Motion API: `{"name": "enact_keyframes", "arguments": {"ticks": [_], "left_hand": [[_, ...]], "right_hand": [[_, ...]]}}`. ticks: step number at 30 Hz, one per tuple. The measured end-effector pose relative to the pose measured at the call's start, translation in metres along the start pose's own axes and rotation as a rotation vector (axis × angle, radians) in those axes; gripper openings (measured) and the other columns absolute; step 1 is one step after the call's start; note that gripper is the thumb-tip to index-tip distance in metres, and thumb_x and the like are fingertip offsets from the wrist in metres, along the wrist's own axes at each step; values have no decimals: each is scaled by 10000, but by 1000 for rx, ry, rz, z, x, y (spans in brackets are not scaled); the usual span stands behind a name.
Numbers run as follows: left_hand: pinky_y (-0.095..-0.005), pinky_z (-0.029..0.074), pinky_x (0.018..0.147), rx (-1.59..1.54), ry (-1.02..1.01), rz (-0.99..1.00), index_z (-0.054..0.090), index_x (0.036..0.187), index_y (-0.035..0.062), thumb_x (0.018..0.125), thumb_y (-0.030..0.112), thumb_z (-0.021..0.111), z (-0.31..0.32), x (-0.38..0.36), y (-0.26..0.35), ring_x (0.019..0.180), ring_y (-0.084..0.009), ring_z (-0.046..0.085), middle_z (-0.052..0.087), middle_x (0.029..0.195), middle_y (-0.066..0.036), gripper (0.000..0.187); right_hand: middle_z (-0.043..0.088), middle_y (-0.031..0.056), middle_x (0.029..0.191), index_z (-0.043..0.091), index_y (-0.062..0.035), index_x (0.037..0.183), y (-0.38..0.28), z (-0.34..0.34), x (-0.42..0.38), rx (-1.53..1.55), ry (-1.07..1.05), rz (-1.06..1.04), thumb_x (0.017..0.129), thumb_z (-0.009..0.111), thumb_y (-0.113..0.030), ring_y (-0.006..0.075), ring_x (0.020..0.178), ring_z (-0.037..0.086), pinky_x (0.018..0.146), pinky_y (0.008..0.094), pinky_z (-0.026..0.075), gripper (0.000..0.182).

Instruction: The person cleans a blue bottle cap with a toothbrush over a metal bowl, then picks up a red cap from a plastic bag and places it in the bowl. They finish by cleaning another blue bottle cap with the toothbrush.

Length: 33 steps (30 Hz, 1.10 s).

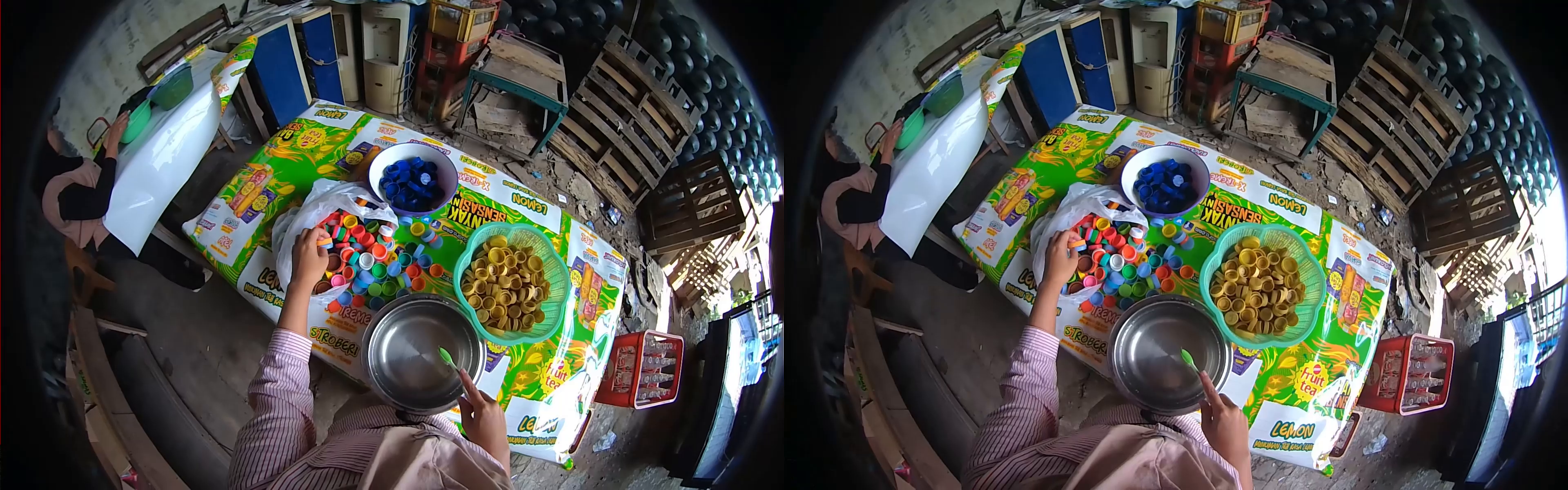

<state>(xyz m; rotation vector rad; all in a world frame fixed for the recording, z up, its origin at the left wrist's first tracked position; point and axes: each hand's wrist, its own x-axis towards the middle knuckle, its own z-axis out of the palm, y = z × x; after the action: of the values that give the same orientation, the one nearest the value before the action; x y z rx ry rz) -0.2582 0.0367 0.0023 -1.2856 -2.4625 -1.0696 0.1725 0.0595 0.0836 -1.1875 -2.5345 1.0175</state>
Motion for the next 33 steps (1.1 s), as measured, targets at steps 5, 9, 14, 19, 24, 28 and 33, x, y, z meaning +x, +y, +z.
{"name": "enact_keyframes", "arguments": {"ticks": [5, 9, 14, 19, 24, 28, 33], "left_hand": [[-370, 424, 763, 22, -87, 30, 550, 879, 55, 682, -87, 519, -22, -13, -8, 851, -284, 533, 530, 850, -106, 244], [-378, 430, 773, -44, -178, 8, 555, 939, 85, 685, 3, 570, -25, -26, -8, 880, -283, 529, 533, 907, -85, 268], [-394, 406, 829, 26, -254, -7, 572, 1040, 105, 719, 139, 614, -14, -35, -4, 938, -279, 528, 552, 989, -80, 325], [-400, 399, 854, 10, -316, 43, 575, 1047, 101, 701, 212, 650, -4, -40, 15, 965, -278, 520, 563, 1048, -73, 372], [-411, 368, 909, 65, -365, 100, 519, 1163, 63, 747, 212, 625, 5, -58, 49, 1063, -277, 472, 524, 1142, -95, 454], [-414, 380, 923, 12, -322, 168, 461, 1239, 48, 789, 175, 583, 24, -69, 62, 1085, -322, 460, 443, 1283, -136, 483], [-391, 430, 880, -216, -242, 77, 508, 1138, 38, 799, 84, 556, 13, -68, 66, 1050, -334, 507, 478, 1207, -161, 345]], "right_hand": [[593, 161, 739, 398, -225, 1327, 0, -3, 1, -5, -39, 25, 796, 566, -85, 329, 613, 591, 556, 414, 454, 575], [574, 144, 698, 384, -250, 1335, 5, 1, 3, 5, -24, -15, 804, 567, -119, 327, 571, 575, 524, 428, 447, 576], [574, 147, 695, 385, -247, 1334, 0, 1, 3, -8, -37, -17, 804, 568, -119, 329, 572, 576, 524, 431, 446, 575], [576, 146, 691, 390, -247, 1331, 3, 2, 3, -7, -31, -26, 805, 570, -124, 328, 572, 577, 522, 430, 447, 570], [574, 146, 685, 393, -246, 1330, 3, 2, 5, -26, -41, -25, 804, 571, -126, 331, 570, 575, 520, 430, 447, 568], [572, 148, 682, 393, -246, 1329, -1, 3, 8, -14, -66, -33, 803, 572, -130, 332, 569, 575, 521, 431, 449, 567], [614, 188, 774, 407, -225, 1318, -7, -2, 10, -29, -124, 20, 791, 575, -82, 343, 644, 606, 581, 410, 467, 572]]}}
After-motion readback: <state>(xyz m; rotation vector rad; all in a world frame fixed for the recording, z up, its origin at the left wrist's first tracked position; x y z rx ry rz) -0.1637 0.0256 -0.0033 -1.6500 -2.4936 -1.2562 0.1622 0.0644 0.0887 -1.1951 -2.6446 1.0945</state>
